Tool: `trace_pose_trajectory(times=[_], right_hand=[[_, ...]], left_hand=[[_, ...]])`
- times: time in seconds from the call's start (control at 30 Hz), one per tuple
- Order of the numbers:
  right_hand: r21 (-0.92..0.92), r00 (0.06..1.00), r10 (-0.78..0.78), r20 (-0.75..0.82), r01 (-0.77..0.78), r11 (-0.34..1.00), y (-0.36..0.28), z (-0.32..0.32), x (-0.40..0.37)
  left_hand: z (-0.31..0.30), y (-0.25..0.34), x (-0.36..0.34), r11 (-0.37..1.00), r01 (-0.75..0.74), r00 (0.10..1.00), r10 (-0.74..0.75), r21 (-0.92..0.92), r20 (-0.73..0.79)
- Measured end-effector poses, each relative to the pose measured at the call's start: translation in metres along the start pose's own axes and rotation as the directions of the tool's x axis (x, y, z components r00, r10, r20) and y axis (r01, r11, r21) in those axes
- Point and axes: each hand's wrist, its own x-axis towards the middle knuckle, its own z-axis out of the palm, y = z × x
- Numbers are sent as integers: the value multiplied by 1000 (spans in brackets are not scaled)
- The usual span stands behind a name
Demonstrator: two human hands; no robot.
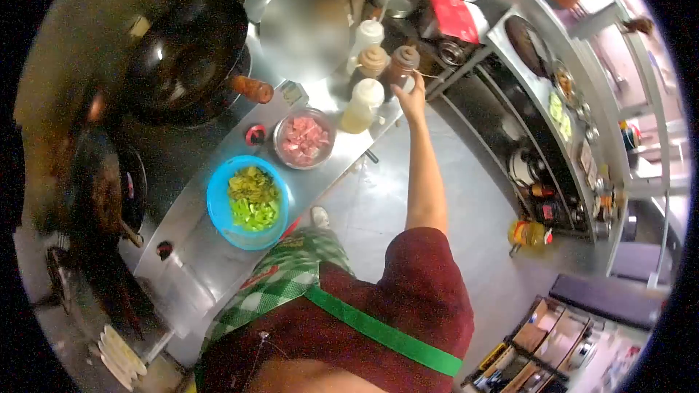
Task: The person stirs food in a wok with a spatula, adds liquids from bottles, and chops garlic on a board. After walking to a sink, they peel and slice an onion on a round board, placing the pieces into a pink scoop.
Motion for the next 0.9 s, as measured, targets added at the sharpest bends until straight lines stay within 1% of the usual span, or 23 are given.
trace_pose_trajectory(times=[0.03,0.07,0.1,0.13,0.17,0.2,0.23,0.27,0.3,0.33,0.4,0.43,0.5,0.53,0.57,0.6,0.63,0.7,0.73,0.77,0.83,0.87,0.9], right_hand=[[97,998,44,-41,-40,994,-22,10,3],[435,976,212,-50,-170,884,-21,26,11],[440,982,178,-56,-136,888,23,39,28],[362,983,183,-7,-168,917,58,47,45],[671,999,31,-41,5,741,64,58,57],[645,995,102,-12,-70,761,78,53,71],[484,977,199,-76,-139,864,44,39,63],[494,968,207,-138,-114,862,71,32,75],[494,963,-88,-257,209,844,54,18,78],[741,984,-74,-164,172,649,66,1,100],[684,962,-268,-61,236,691,-59,-38,101],[635,937,-347,-25,283,719,-105,-48,107],[464,843,-535,53,454,761,-189,-49,122],[367,777,-621,100,551,749,-233,-47,119],[417,777,-607,164,503,757,-274,-43,111],[142,607,-773,185,762,632,-334,-34,91],[-138,411,-871,270,911,388,-398,-20,65],[-63,414,-848,331,906,418,-457,25,41],[-27,414,-836,361,900,435,-487,49,28],[-130,392,-878,276,920,369,-519,73,-6],[-214,316,-837,446,946,243,-558,130,-40],[-195,257,-847,466,963,185,-567,165,-53],[-193,170,-848,502,978,82,-573,202,-64]], left_hand=[[-4,-6,0,999,-21,1000,21,44,14],[-8,-17,2,992,-61,998,58,108,29],[-16,-32,7,938,-181,982,160,294,96],[-24,-47,16,508,-510,852,413,694,322],[-31,-62,27,117,-613,701,537,782,470],[-34,-74,33,39,-614,660,574,788,486],[-38,-90,32,145,-588,707,571,796,418],[-21,-71,6,838,-392,919,337,379,205],[7,-36,-33,922,-65,998,55,-382,-37],[12,-26,-40,997,-64,998,64,38,4],[27,-18,-60,993,89,987,-98,-77,-124],[15,-36,-58,924,208,977,-177,-320,121],[-14,-88,-19,614,523,793,-96,-592,602],[-13,-106,-5,650,498,810,-111,-575,576],[-13,-121,9,685,471,826,-122,-556,550],[-17,-130,16,722,438,845,-125,-536,520],[-13,-121,12,761,412,890,-217,-501,402],[-21,-134,40,956,135,867,14,-262,498],[-28,-138,53,989,-38,820,113,-144,561],[-32,-137,49,950,-13,894,151,-313,422],[-21,-106,14,783,-44,984,142,-620,110],[-17,-77,-7,972,-41,993,13,-233,-120],[-29,-88,-2,959,-61,991,25,-276,-130]])
